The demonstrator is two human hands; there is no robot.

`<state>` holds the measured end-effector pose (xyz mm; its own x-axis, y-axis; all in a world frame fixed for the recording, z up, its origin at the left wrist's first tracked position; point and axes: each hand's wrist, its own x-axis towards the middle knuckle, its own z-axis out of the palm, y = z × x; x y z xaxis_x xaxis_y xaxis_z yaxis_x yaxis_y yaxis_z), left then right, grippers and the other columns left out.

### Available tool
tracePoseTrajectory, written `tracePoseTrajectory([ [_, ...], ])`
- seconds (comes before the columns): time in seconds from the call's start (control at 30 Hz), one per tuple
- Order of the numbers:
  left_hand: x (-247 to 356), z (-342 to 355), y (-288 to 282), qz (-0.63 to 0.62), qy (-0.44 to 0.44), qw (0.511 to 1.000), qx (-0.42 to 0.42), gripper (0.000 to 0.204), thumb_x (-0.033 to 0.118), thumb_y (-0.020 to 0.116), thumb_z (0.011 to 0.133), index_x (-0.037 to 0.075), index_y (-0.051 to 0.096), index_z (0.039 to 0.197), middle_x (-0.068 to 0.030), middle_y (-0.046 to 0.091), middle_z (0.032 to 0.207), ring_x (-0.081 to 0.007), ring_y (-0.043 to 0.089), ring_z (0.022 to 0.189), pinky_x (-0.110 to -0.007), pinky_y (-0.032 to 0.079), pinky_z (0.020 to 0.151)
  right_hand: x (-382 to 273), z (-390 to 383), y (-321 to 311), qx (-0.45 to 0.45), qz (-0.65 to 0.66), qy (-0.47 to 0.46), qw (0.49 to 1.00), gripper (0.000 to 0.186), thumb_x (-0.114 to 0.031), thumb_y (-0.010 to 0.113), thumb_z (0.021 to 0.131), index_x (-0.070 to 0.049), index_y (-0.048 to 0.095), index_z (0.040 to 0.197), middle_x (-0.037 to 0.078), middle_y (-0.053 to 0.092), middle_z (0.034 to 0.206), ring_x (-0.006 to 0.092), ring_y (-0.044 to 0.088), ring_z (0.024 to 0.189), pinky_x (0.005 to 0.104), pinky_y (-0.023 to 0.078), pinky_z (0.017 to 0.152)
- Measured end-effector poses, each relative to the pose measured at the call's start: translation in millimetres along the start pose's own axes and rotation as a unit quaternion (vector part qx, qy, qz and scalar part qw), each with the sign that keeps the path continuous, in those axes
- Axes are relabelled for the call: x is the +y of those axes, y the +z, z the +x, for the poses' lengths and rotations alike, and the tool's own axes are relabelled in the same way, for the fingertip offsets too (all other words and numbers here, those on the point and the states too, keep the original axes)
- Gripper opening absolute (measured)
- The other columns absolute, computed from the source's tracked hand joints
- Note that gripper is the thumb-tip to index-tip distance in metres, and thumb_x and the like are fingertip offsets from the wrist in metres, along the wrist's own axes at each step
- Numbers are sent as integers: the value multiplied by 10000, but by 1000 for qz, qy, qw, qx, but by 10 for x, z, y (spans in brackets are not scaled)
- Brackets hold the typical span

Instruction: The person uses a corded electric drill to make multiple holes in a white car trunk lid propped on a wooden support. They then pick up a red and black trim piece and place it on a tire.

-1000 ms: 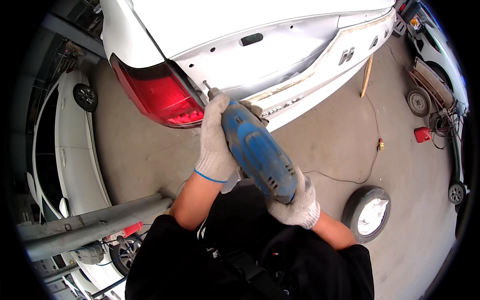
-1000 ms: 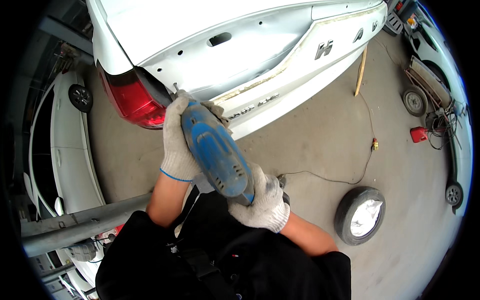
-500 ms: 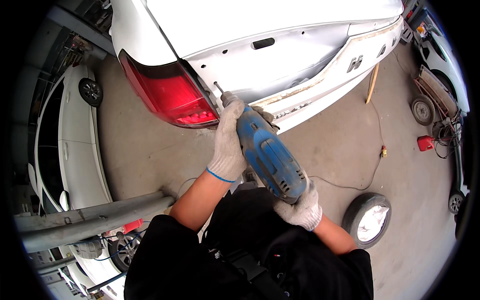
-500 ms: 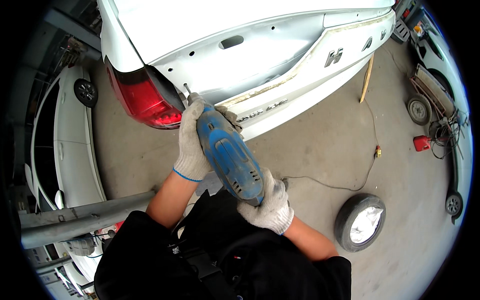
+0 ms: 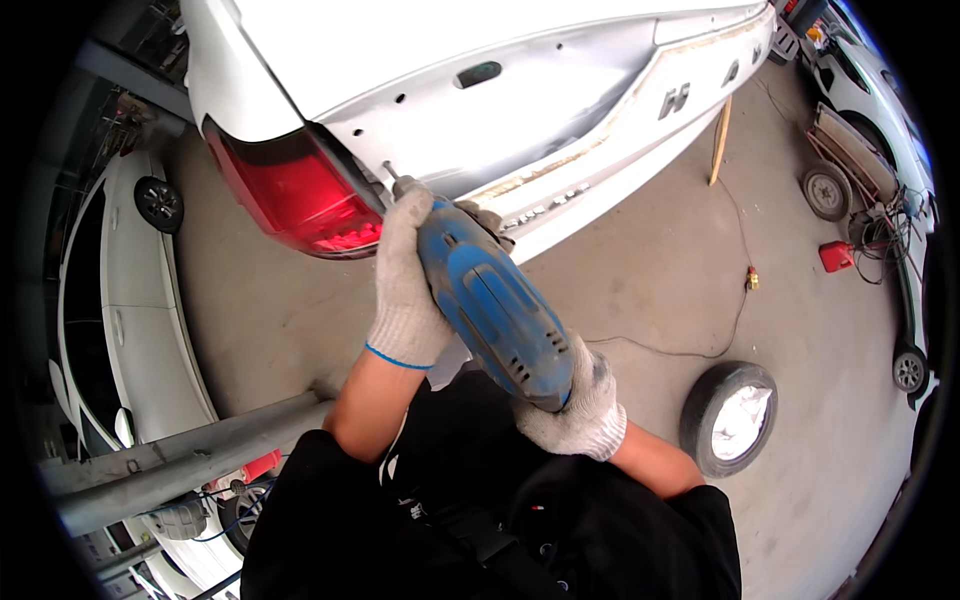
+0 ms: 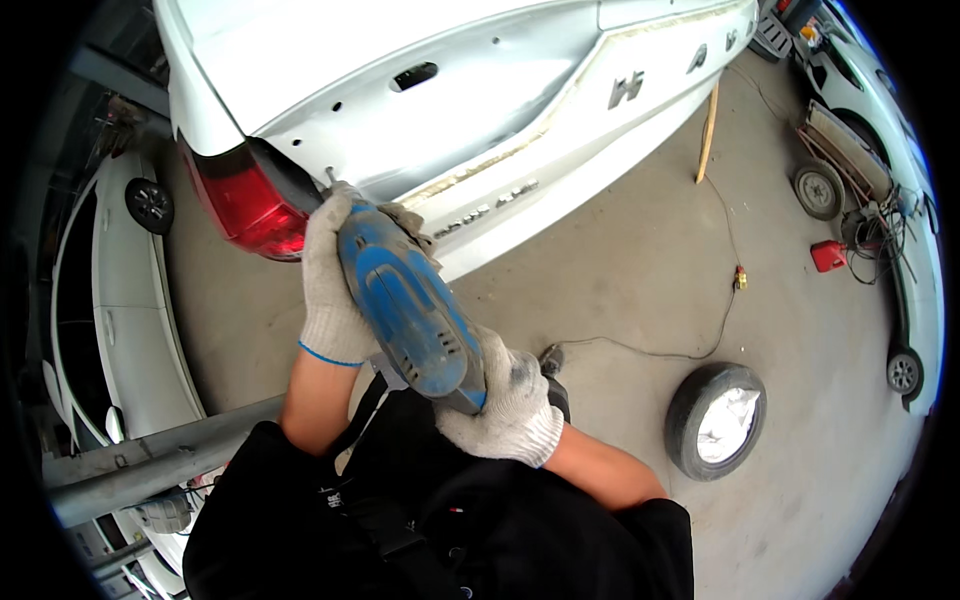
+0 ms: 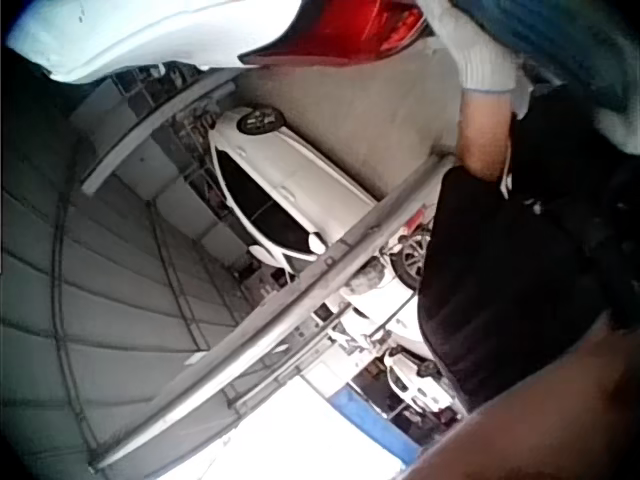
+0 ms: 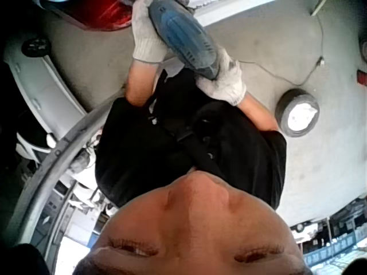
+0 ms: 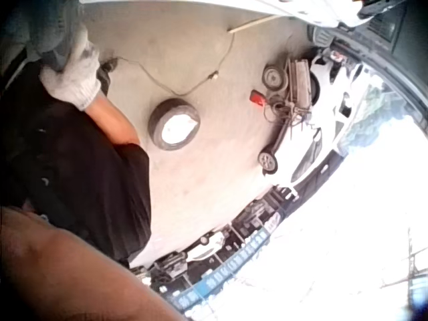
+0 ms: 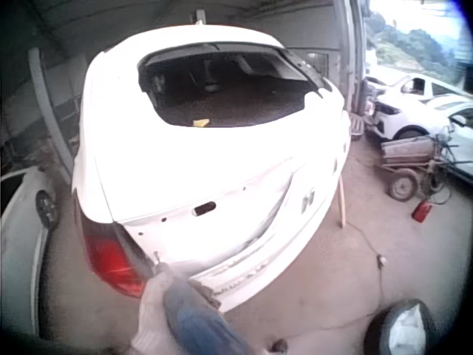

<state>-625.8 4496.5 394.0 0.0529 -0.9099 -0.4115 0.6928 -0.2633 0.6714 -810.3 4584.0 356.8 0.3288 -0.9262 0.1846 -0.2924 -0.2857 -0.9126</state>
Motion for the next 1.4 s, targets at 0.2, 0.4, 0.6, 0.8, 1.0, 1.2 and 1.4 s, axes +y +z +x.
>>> tracePoseTrajectory([
  [0.2, -106, 116, 19, 5, -12, 999, 34, 501, 525, 539, 923, 31, 615, 963, -153, 648, 884, -286, 675, 739, -444, 601, 637, 180, -22, 6, 13, 1, 7, 1000, 662, -81, 738, 690, 16, 473, 1288, 207, 708, 896, 398, 721, 769, 428, 583, 694],
  [0.4, -210, 163, -222, -22, -16, 1000, -8, 526, 540, 543, 920, 25, 617, 995, -167, 658, 880, -307, 678, 757, -450, 601, 665, 245, -68, 104, 0, -1, -4, 1000, 669, -81, 740, 674, 18, 474, 1280, 206, 706, 887, 391, 722, 761, 422, 584, 687],
  [0.6, -116, 112, -294, -16, -22, 999, -41, 523, 535, 570, 905, 29, 619, 1030, -163, 656, 916, -306, 678, 817, -447, 601, 700, 175, -100, 179, -10, 14, 21, 1000, 586, -110, 753, 686, 16, 529, 1213, 192, 708, 939, 351, 734, 831, 399, 579, 746],
  [0.8, -43, 27, -108, -35, -26, 999, 1, 526, 528, 574, 895, 19, 624, 1015, -155, 655, 920, -293, 678, 782, -426, 608, 663, 84, -113, 159, 15, -17, 12, 1000, 609, -106, 756, 685, 16, 517, 1231, 201, 703, 937, 383, 721, 816, 416, 577, 730],
  [1.0, -126, 72, -26, -6, -7, 1000, 25, 497, 503, 570, 914, 12, 624, 967, -168, 659, 895, -297, 675, 740, -426, 603, 634, 222, -26, 52, 21, 10, -11, 1000, 620, -110, 751, 705, 20, 492, 1253, 223, 707, 943, 411, 717, 786, 437, 582, 704],
  [1.2, -203, 172, -156, 5, 4, 1000, -21, 508, 538, 563, 916, 38, 625, 978, -157, 654, 886, -305, 672, 815, -464, 593, 730, 145, -52, -32, -19, -18, 64, 998, 659, -150, 764, 691, 6, 480, 1265, 234, 703, 908, 437, 704, 822, 466, 576, 747],
  [1.4, -152, 112, -158, 15, 18, 1000, 3, 591, 590, 587, 889, 5, 618, 966, -149, 651, 882, -297, 671, 784, -445, 609, 664, 100, -31, -13, -40, -28, 67, 997, 715, -137, 775, 673, 4, 480, 1310, 224, 709, 978, 422, 711, 872, 451, 585, 760],
])
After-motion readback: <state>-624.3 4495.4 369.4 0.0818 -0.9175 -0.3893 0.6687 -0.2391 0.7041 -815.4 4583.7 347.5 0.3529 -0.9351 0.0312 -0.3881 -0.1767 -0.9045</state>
